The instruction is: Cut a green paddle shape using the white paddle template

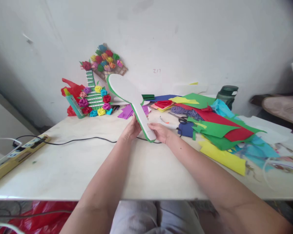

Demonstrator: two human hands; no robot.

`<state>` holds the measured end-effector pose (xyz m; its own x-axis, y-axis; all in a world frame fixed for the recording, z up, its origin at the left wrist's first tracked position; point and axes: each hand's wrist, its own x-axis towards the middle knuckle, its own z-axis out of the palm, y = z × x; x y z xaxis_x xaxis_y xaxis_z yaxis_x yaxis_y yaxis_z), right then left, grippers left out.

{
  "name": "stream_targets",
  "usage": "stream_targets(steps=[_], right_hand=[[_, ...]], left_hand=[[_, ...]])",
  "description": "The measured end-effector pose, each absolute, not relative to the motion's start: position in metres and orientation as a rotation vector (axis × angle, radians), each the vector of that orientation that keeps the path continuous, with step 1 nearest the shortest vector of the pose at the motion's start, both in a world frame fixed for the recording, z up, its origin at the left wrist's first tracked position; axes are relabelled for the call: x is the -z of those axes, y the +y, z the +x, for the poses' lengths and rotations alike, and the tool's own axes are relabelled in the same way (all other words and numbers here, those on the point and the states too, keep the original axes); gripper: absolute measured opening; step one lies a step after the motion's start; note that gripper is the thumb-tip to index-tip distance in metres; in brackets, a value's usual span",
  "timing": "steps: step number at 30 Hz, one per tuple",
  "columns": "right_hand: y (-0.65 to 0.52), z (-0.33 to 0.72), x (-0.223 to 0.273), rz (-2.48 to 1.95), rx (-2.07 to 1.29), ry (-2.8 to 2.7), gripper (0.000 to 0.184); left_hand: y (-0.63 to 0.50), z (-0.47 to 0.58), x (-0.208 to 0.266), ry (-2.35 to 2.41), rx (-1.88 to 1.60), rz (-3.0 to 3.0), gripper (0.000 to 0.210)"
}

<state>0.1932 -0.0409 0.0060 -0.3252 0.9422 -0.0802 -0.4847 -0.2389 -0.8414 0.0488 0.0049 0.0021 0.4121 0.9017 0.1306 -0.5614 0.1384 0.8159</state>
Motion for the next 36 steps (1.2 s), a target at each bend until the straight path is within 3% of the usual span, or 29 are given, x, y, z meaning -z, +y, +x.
stream_targets(steps=[8, 16, 23, 36], right_hand=[[-0.053, 0.186, -0.013, -0.733, -1.807, -0.915, 0.008], [-0.044, 0.187, -0.007, -0.756, -1.686, -1.018, 0.005], [-0.043, 0.193, -0.01, -0.831, -1.623, -1.034, 0.025], [-0.04, 0.186, -0.002, -0.981, -1.364, -1.137, 0.009]], left_hand=[[-0.003, 0.055, -0.006, 0.252, -1.137, 0.824, 0.03], [0.005, 0.05, -0.008, 0.542, -1.418, 0.887, 0.024], [0.017, 0.033, 0.001, 0.617, -1.46, 0.921, 0.032], [0.004, 0.038, -0.006, 0.752, -1.287, 1.188, 0.037]])
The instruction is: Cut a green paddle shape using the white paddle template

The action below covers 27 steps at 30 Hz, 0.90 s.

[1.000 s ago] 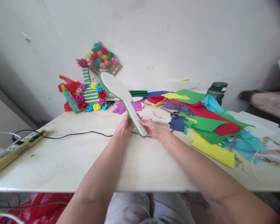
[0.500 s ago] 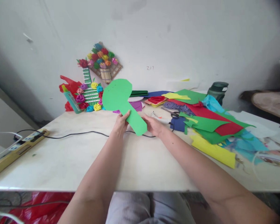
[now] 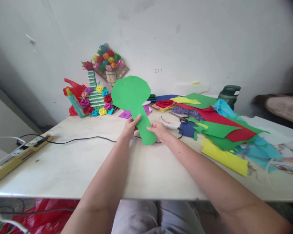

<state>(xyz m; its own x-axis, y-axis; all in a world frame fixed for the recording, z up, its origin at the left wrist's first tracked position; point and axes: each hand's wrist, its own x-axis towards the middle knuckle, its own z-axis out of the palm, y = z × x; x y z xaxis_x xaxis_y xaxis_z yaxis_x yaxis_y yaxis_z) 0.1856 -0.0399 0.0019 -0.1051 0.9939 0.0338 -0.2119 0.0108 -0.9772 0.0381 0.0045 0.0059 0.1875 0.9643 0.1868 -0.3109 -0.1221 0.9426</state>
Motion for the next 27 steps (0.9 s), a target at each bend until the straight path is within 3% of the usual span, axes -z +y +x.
stream_targets(steps=[6, 14, 27], right_hand=[[-0.039, 0.1868, -0.0054, -0.994, -1.279, -1.049, 0.009], [-0.0405, 0.1838, -0.0038, -1.027, -1.248, -0.996, 0.005], [-0.0394, 0.1815, 0.0002, -1.016, -1.218, -1.063, 0.006]], left_hand=[[0.0045, 0.0384, -0.0014, 0.79, -1.09, 1.334, 0.035], [0.0023, 0.0425, 0.0004, 0.782, -1.089, 1.412, 0.028], [0.0057, 0.0424, -0.0007, 0.847, -1.21, 1.327, 0.035]])
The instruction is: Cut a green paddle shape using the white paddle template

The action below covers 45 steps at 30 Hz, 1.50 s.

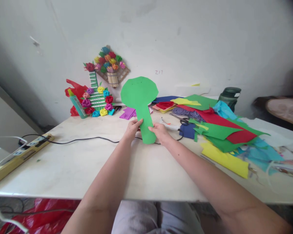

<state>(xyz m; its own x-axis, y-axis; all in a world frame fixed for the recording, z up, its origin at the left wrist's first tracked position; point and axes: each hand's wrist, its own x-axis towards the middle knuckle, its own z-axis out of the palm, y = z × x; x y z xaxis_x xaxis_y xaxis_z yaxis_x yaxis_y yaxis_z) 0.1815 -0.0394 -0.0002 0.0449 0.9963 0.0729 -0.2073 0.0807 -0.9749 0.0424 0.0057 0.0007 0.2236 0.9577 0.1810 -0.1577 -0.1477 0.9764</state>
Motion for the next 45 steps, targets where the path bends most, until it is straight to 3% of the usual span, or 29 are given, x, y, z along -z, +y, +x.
stream_targets(steps=[10, 30, 45], right_hand=[[-0.041, 0.186, -0.002, -1.049, -1.252, -1.054, 0.034], [-0.039, 0.19, -0.008, -1.04, -1.131, -0.844, 0.016], [-0.041, 0.19, -0.01, -1.095, -1.148, -0.877, 0.016]], left_hand=[[0.002, 0.041, -0.004, 0.78, -1.127, 1.418, 0.032], [-0.01, 0.061, -0.004, 0.942, -1.047, 1.62, 0.043], [-0.008, 0.07, 0.004, 0.849, -1.098, 1.38, 0.045]])
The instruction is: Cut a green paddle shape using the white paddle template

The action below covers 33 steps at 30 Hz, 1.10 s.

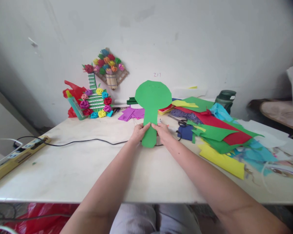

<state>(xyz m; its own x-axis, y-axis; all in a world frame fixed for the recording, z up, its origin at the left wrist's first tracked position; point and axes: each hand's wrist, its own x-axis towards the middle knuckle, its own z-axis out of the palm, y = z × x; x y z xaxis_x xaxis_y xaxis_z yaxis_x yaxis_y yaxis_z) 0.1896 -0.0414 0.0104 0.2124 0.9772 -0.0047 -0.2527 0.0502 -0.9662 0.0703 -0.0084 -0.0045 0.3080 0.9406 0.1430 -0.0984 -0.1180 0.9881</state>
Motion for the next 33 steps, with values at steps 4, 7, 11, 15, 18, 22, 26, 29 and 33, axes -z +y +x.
stream_targets(steps=[4, 7, 11, 15, 18, 22, 26, 29, 33], right_hand=[[-0.0407, 0.19, -0.0089, -1.074, -1.193, -0.901, 0.017], [-0.0419, 0.1893, -0.0095, -1.081, -1.225, -0.916, 0.019], [-0.0443, 0.1861, -0.0102, -1.145, -1.275, -0.952, 0.017], [-0.042, 0.1837, -0.0061, -1.159, -1.259, -1.004, 0.016], [-0.039, 0.184, -0.0035, -1.165, -1.214, -1.014, 0.017], [-0.0385, 0.1851, -0.0047, -1.15, -1.217, -0.996, 0.014], [-0.0401, 0.1859, -0.0066, -1.145, -1.239, -0.978, 0.014], [-0.0395, 0.1871, -0.0059, -1.144, -1.219, -0.993, 0.015], [-0.0362, 0.1893, -0.0031, -1.116, -1.176, -0.965, 0.019]], left_hand=[[-0.0087, 0.0695, 0.0034, 0.871, -1.143, 1.348, 0.042], [-0.0077, 0.068, 0.0025, 0.882, -1.184, 1.317, 0.041], [-0.0056, 0.0658, 0.0016, 0.904, -1.249, 1.272, 0.038], [-0.0027, 0.065, 0.0022, 0.92, -1.303, 1.241, 0.038], [-0.0016, 0.0661, 0.0028, 0.912, -1.312, 1.239, 0.038], [-0.001, 0.0683, 0.0033, 0.889, -1.345, 1.228, 0.038], [-0.0002, 0.0678, 0.0036, 0.957, -1.379, 1.232, 0.037], [-0.0012, 0.0669, 0.003, 1.063, -1.392, 1.255, 0.035], [-0.0044, 0.0697, 0.004, 1.013, -1.357, 1.329, 0.032]])
